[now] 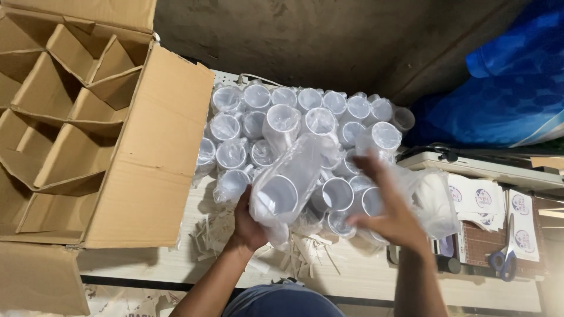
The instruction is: The person unwraps a large number of white cups from individual plastic bags by hand and places them on a table in a print shop.
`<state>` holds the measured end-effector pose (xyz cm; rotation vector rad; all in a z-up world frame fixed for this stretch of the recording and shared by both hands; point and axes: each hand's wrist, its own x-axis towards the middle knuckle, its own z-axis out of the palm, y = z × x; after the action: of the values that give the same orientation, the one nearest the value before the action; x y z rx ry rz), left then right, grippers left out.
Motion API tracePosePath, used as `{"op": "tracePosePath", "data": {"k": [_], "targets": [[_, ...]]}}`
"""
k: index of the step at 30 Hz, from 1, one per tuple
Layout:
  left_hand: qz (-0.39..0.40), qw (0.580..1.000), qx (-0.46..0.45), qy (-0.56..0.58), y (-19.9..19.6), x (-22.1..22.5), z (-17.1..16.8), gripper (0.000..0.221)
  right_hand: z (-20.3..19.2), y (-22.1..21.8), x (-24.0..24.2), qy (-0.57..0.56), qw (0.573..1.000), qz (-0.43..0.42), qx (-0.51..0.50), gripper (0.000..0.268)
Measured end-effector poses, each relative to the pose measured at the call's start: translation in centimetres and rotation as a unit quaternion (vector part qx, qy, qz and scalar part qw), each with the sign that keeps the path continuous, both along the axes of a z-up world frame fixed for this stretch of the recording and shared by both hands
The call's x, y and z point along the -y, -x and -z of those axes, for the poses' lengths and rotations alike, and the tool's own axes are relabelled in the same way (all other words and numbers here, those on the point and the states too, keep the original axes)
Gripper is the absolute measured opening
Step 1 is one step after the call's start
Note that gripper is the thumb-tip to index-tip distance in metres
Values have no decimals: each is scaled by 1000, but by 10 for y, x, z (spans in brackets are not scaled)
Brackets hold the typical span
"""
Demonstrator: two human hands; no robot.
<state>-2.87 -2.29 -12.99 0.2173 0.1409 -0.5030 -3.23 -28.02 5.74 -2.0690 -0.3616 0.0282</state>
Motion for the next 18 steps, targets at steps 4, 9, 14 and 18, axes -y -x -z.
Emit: {"op": "tracePosePath", "data": {"k": [4, 9, 14, 18], "targets": [[25, 999, 2, 28, 0, 10, -18, 62, 74, 8, -36, -2, 997, -56, -58, 149], [100, 994, -21, -21, 7, 21, -11, 70, 114, 1, -62, -195, 974, 52, -108, 60], [143, 988, -64, -6, 10, 19, -18, 87, 140, -3, -60, -266, 952, 147, -30, 19], [153, 986, -66, 0, 7, 18, -14, 94, 116, -11, -62, -78, 978, 57, 183, 13]]}}
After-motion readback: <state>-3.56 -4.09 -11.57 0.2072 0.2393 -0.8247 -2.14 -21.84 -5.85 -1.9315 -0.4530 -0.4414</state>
